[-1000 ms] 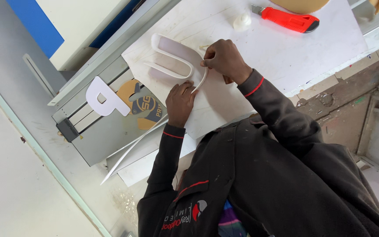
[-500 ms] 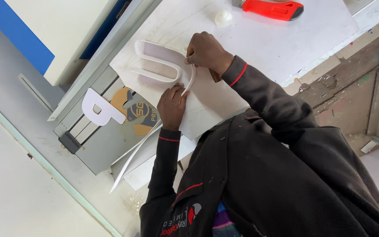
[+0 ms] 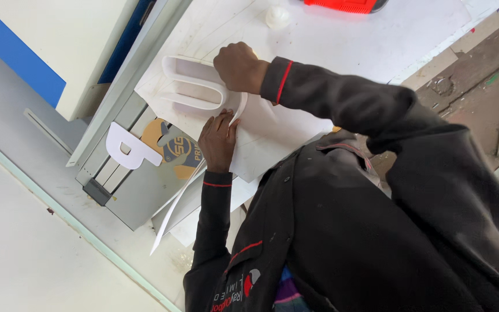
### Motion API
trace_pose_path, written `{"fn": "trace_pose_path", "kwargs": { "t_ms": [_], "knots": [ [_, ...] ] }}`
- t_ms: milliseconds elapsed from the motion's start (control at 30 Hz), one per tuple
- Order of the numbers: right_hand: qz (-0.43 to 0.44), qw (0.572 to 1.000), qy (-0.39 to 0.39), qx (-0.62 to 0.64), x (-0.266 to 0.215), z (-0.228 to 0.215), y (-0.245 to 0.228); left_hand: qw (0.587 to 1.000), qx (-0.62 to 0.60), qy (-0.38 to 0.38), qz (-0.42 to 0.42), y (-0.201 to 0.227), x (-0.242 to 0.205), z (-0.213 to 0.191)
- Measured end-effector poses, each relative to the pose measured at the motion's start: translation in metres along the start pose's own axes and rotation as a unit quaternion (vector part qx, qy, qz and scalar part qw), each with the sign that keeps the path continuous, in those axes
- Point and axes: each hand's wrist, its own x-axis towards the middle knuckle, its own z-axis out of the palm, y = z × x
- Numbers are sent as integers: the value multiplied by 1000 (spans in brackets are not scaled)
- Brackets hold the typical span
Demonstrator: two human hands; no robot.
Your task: The person assembles a white letter U on a workbench. They apply glue to the edges of the letter using a small bottle and press the pieces together to secure them.
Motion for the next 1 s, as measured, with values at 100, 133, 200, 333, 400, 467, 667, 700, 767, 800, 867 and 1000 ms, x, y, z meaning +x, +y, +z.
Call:
{"fn": "trace_pose_path", "kwargs": {
  "t_ms": [100,133,200,333,400,467,667,700,767,800,867,1000],
  "knots": [
    [-1,999,-26,-37,6,-2,2,1000,11,-15,-11,-2,-1,2],
    [-1,999,-26,-37,6,-1,-1,1000,11,-15,-11,-1,-2,2],
    [26,998,-27,-44,7,0,-7,1000,4,-19,-20,-1,-3,2],
    [26,999,-15,30,5,-2,-7,999,0,-19,-28,0,-3,2],
    [48,999,-15,11,5,-1,-10,999,10,-19,-31,0,-4,3],
    [46,999,0,16,6,0,-10,999,5,-18,-27,0,-2,2],
    [48,999,3,18,7,3,-11,999,6,1,-36,3,-1,3],
    [49,998,-6,26,7,4,-10,999,6,7,-38,4,-1,3],
    [51,998,2,36,7,5,-8,999,4,11,-34,3,-1,3],
    [50,998,11,45,7,5,-7,999,5,16,-31,3,0,2],
    [45,998,27,44,5,6,-6,999,1,18,-32,5,0,3],
    [59,997,7,45,4,7,-7,999,-3,29,-42,8,-2,4]
  ]
}}
